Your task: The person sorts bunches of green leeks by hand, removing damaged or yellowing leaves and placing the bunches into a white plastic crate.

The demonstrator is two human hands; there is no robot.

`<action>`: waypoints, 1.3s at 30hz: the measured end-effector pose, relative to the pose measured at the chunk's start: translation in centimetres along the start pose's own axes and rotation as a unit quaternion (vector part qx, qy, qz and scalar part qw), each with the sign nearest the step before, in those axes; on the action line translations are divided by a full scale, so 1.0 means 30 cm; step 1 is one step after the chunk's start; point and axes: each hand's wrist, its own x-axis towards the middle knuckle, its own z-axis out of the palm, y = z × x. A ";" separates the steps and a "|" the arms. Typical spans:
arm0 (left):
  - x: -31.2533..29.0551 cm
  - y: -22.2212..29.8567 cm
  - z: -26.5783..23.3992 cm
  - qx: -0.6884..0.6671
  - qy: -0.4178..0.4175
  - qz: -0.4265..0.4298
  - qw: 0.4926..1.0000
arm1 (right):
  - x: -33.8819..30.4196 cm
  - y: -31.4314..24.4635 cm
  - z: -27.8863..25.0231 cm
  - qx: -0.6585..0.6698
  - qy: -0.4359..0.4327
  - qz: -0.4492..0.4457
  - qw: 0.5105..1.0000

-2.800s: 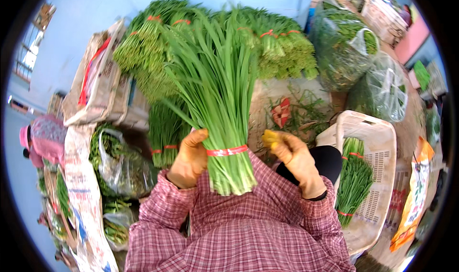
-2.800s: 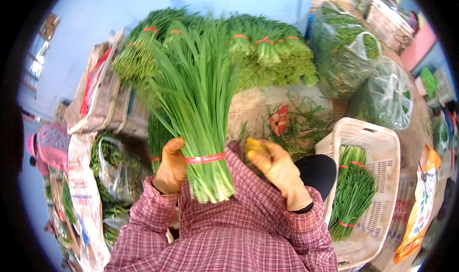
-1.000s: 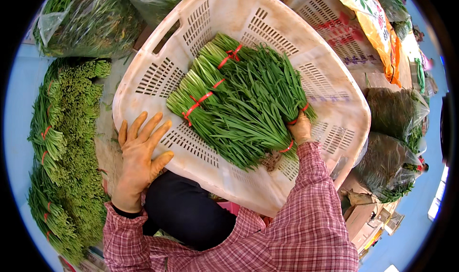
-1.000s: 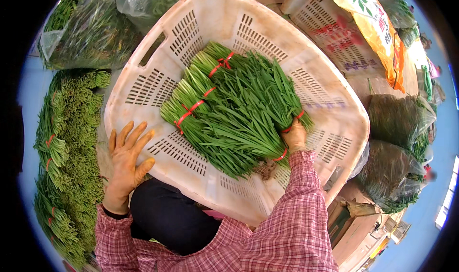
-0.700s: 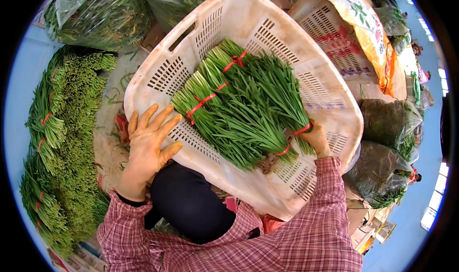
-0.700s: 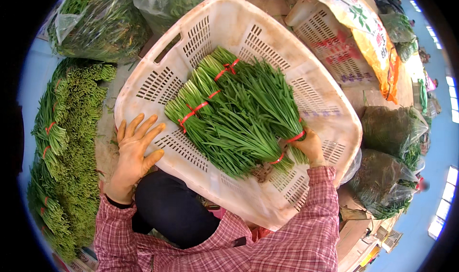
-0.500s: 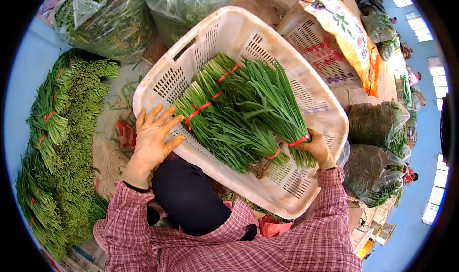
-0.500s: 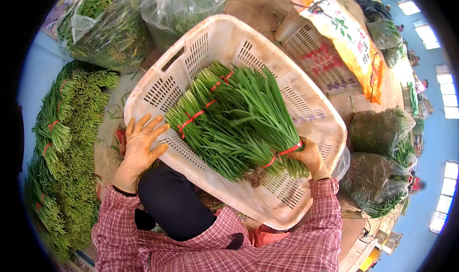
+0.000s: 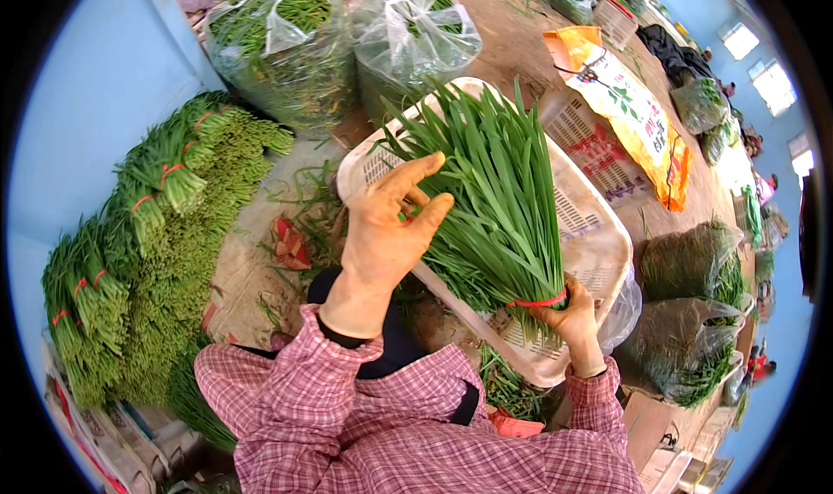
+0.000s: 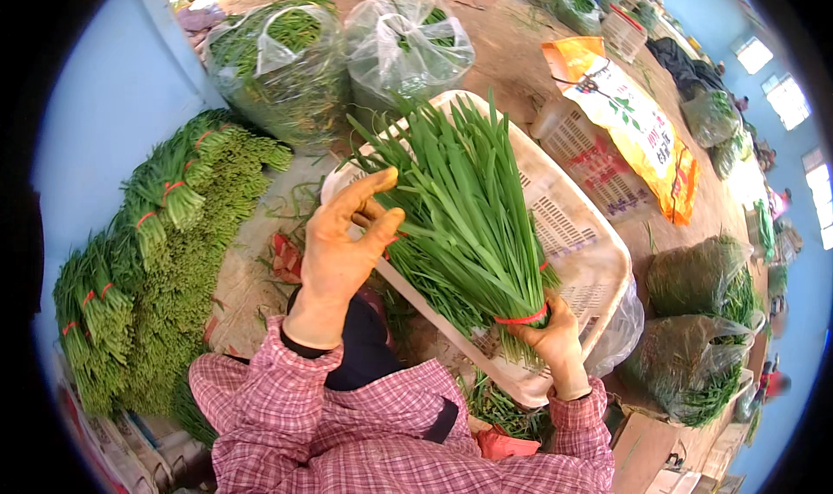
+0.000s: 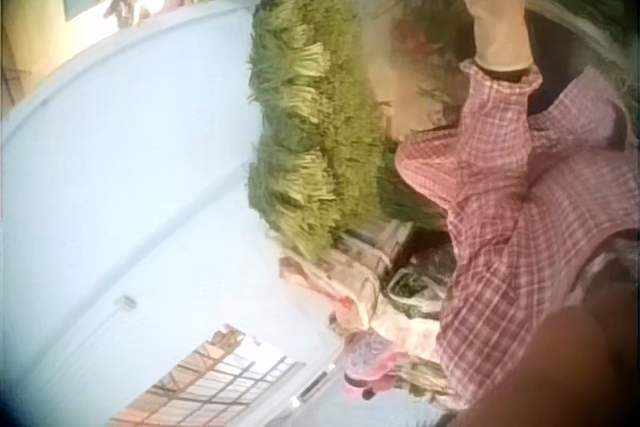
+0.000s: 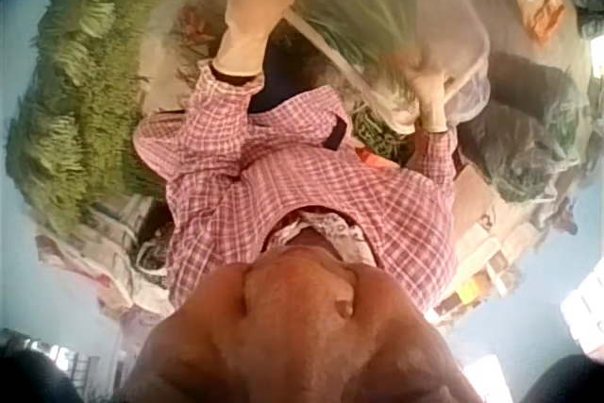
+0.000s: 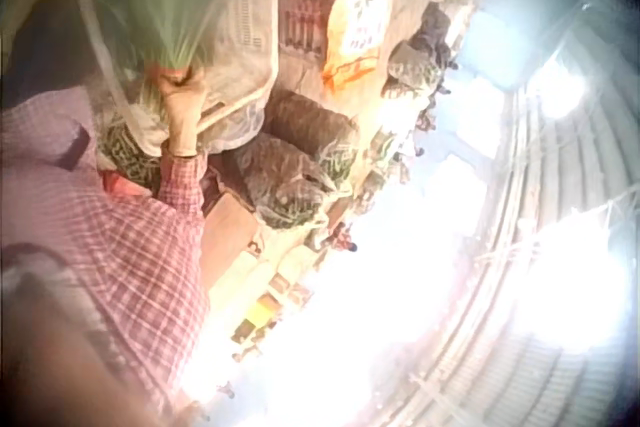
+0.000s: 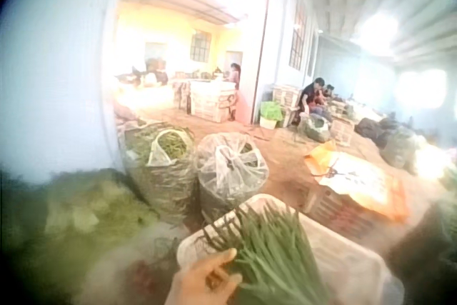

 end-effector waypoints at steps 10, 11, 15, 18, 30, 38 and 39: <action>-0.193 -0.048 -0.178 -0.188 0.237 -0.212 0.929 | -0.116 -0.042 0.104 -0.044 -0.025 -0.001 0.999; -0.202 -0.057 -0.235 -0.187 0.270 -0.192 0.925 | -0.117 -0.038 0.114 -0.042 -0.031 -0.010 0.999; -0.254 0.035 -0.249 -0.032 0.186 -0.131 0.973 | -0.114 -0.039 0.144 -0.056 -0.031 -0.049 0.997; -0.246 0.110 -0.227 0.160 0.077 -0.198 0.964 | -0.112 -0.050 0.157 -0.054 -0.039 -0.064 0.996; -0.287 -0.106 -0.437 -0.200 0.389 -0.101 0.893 | -0.120 -0.163 0.177 -0.068 -0.054 -0.089 0.992; -0.222 0.120 -0.288 0.381 0.068 0.130 0.913 | -0.121 -0.187 0.215 -0.079 -0.040 -0.132 0.987; -0.226 0.126 -0.280 0.402 0.065 0.055 0.912 | -0.124 -0.183 0.217 -0.083 -0.035 -0.138 0.986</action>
